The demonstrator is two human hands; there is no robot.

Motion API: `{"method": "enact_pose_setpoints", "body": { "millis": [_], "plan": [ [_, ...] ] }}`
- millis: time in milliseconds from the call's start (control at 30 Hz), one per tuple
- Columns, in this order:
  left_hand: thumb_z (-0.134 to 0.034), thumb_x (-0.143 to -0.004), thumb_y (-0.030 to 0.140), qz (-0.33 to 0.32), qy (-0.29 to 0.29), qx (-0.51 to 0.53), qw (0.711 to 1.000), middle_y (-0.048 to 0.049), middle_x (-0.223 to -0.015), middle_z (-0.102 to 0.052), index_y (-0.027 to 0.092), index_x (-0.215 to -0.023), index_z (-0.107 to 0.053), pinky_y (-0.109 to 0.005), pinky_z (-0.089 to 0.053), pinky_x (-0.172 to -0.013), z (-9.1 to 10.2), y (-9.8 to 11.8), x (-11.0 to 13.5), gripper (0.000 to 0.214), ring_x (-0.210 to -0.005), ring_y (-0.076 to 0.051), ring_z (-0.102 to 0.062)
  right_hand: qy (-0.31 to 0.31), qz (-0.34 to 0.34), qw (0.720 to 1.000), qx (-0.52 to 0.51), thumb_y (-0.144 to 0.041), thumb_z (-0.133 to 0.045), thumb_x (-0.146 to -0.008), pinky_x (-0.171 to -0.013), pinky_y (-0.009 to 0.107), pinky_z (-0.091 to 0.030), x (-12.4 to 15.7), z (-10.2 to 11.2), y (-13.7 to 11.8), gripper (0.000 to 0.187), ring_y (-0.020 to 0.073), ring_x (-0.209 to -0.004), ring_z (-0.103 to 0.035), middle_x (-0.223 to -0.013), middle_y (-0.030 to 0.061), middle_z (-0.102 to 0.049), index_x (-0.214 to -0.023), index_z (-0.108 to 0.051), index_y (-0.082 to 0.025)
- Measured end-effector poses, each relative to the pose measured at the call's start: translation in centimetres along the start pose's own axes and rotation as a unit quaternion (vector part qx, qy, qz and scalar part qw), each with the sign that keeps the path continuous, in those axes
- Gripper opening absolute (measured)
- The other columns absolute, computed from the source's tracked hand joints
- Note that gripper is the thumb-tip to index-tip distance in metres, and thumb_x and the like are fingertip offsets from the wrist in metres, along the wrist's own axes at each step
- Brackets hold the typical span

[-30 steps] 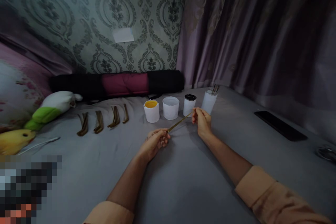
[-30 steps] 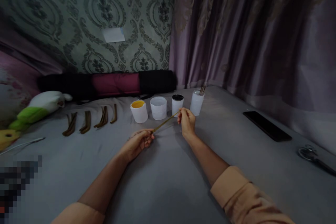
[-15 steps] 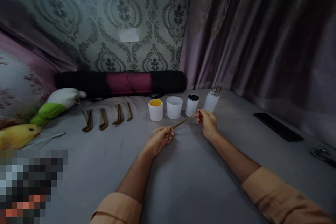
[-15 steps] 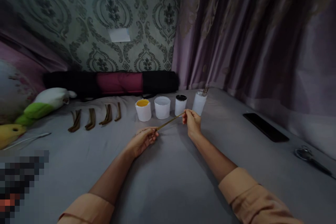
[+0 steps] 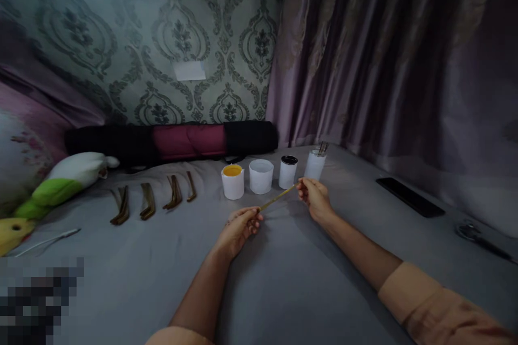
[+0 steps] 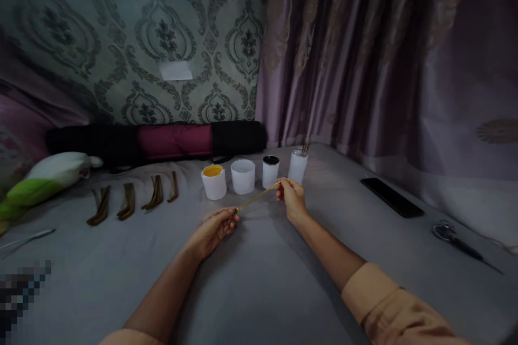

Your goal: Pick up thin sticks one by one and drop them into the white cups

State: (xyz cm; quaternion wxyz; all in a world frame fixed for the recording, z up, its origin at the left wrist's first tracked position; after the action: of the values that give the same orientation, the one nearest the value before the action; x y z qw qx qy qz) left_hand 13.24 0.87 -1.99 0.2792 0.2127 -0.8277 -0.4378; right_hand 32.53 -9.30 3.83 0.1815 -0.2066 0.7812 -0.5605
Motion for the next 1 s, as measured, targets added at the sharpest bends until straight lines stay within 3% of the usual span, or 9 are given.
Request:
{"method": "enact_pose_setpoints", "body": {
  "millis": [500, 1000],
  "plan": [
    [-0.059, -0.073, 0.014, 0.013, 0.011, 0.003, 1.0, -0.0038, -0.065, -0.059, 0.009, -0.087, -0.06, -0.016, -0.037, -0.045, 0.3, 0.0, 0.2, 0.015, -0.049, -0.005, -0.05, 0.024, 0.008, 0.999, 0.024, -0.032, -0.06, -0.063, -0.037, 0.017, -0.033, -0.4, 2.1, -1.7, 0.018, 0.0048, -0.041, -0.044, -0.056, -0.0023, -0.055, -0.07, -0.057, -0.016],
    [-0.052, -0.077, 0.009, 0.018, 0.023, 0.066, 0.997, -0.0042, -0.067, -0.058, 0.009, -0.085, -0.058, -0.016, -0.042, -0.047, 0.9, 0.2, 0.1, 0.01, -0.051, -0.005, -0.052, 0.106, 0.087, 0.988, 0.068, -0.024, -0.057, -0.071, -0.032, 0.017, -0.029, -3.0, 8.1, -10.3, 0.009, 0.0052, -0.039, -0.043, -0.056, -0.0007, -0.054, -0.066, -0.058, -0.017]
  ]
}}
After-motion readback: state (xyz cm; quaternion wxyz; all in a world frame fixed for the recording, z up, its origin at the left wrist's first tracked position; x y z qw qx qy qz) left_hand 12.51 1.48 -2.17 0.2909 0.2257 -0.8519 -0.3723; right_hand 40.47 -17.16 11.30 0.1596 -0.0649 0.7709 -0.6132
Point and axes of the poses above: each hand's wrist, its own x-axis away from the middle knuckle, its own z-axis out of the back of the hand, y = z × x, the point moved 10 cm from there along -x, towards the middle knuckle
